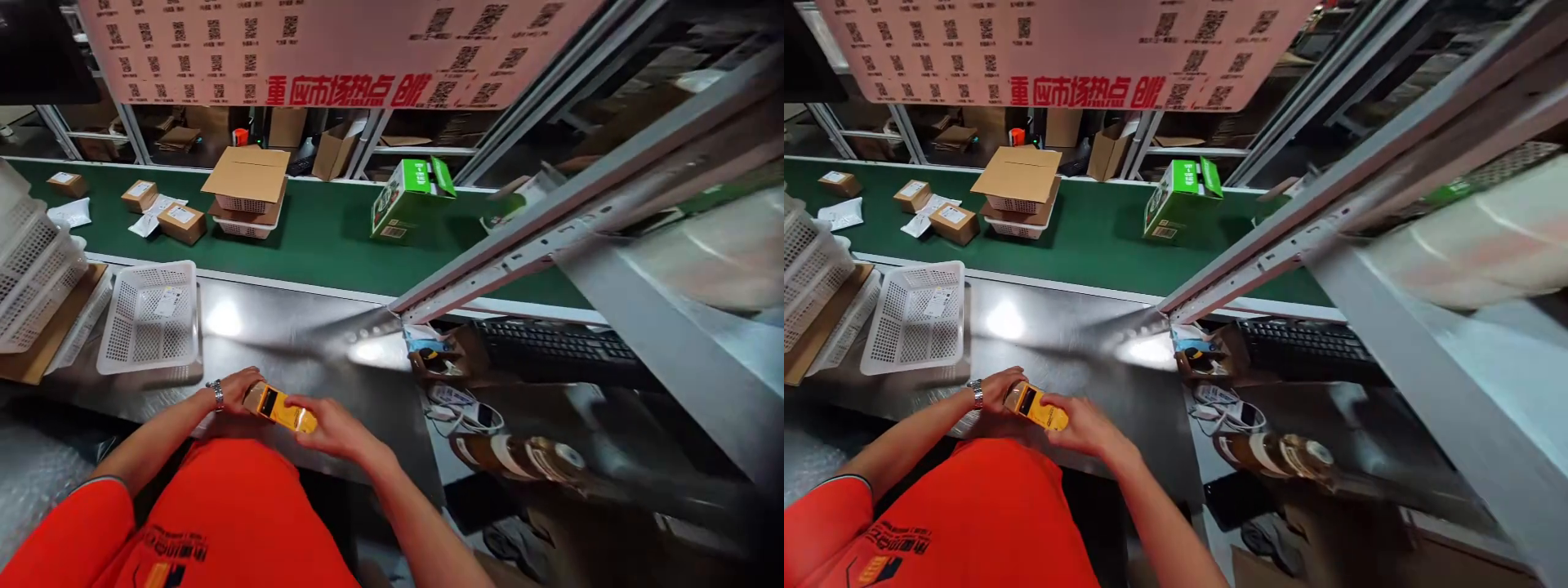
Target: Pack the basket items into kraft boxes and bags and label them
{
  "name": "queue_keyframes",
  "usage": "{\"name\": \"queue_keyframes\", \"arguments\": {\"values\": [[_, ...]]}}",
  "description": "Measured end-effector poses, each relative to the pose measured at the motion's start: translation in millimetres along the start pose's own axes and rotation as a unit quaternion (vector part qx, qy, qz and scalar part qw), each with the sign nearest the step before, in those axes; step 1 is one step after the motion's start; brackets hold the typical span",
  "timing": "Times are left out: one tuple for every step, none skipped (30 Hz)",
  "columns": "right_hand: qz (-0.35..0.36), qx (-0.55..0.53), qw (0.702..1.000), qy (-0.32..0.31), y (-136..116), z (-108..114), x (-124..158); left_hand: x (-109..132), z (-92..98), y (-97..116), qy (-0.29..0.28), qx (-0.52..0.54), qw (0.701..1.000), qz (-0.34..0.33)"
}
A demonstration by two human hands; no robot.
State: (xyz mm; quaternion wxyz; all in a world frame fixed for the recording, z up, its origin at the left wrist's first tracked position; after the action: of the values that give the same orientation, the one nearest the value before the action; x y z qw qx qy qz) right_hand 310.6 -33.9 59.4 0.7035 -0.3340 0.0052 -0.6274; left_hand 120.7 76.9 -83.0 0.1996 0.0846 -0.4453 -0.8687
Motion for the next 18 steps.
{"name": "queue_keyframes", "arguments": {"values": [[0.008, 0.02, 1.0, -0.006, -4.3, 2.4, -1.2, 11.3, 8.9, -9.3, 0.011, 0.0, 1.0, 0.017], [0.015, 0.036, 0.999, -0.011, -7.5, 4.4, -2.1, 22.8, 17.4, -18.9, 0.022, 0.003, 0.999, 0.038], [0.019, 0.047, 0.999, -0.013, -9.8, 5.7, -3.8, 34.1, 25.0, -28.3, 0.032, 0.005, 0.998, 0.062], [0.019, 0.054, 0.998, -0.013, -11.6, 5.7, -6.9, 44.7, 31.7, -37.1, 0.041, 0.001, 0.996, 0.084], [0.02, 0.055, 0.998, -0.012, -13.9, 4.1, -12.1, 54.3, 37.0, -44.9, 0.047, -0.003, 0.994, 0.104], [0.023, 0.052, 0.998, -0.01, -17.3, 0.8, -19.4, 62.8, 41.3, -51.6, 0.051, -0.007, 0.991, 0.121], [0.028, 0.043, 0.999, -0.008, -21.5, -4.0, -28.4, 70.1, 44.9, -57.1, 0.057, -0.011, 0.989, 0.135], [0.033, 0.032, 0.999, -0.006, -26.4, -10.1, -38.7, 76.2, 47.5, -61.2, 0.06, -0.014, 0.987, 0.146], [0.038, 0.019, 0.999, -0.005, -31.8, -16.9, -49.3, 81.0, 48.9, -64.0, 0.061, -0.016, 0.986, 0.155], [0.043, 0.006, 0.999, -0.005, -37.1, -23.6, -59.7, 84.8, 50.1, -65.7, 0.064, -0.019, 0.984, 0.165], [0.047, -0.006, 0.999, -0.007, -42.1, -30.1, -69.3, 87.3, 51.3, -66.2, 0.071, -0.024, 0.982, 0.176], [0.05, -0.015, 0.999, -0.009, -46.5, -35.7, -77.6, 88.3, 52.1, -65.2, 0.077, -0.029, 0.98, 0.184], [0.053, -0.021, 0.998, -0.009, -50.3, -40.1, -84.6, 87.6, 52.4, -62.6, 0.081, -0.033, 0.979, 0.186], [0.057, -0.024, 0.998, -0.01, -54.0, -43.6, -90.2, 84.9, 52.0, -58.4, 0.081, -0.038, 0.979, 0.181], [0.063, -0.026, 0.998, -0.011, -57.5, -46.5, -94.8, 80.7, 51.3, -53.1, 0.076, -0.043, 0.982, 0.168], [0.068, -0.027, 0.997, -0.01, -60.6, -48.5, -98.5, 75.6, 50.3, -47.7, 0.066, -0.049, 0.985, 0.153], [0.071, -0.026, 0.997, -0.009, -63.3, -50.3, -101.7, 70.4, 49.2, -43.4, 0.051, -0.055, 0.987, 0.142], [0.073, -0.024, 0.997, -0.01, -65.5, -52.3, -104.5, 65.9, 48.3, -40.8, 0.034, -0.064, 0.988, 0.136]]}}
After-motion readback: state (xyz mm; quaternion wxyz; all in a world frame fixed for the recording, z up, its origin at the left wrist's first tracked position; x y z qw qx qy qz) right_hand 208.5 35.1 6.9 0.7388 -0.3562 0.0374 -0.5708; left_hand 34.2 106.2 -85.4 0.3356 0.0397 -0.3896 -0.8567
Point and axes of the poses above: each hand's wrist, its own x-axis away from the middle knuckle, its own z-axis out of the back of the hand, y = z × x, the point moved 7 cm from there along -x, towards the middle knuckle, and after that the axes turned 13 degrees about x, right-handed, at the moved point
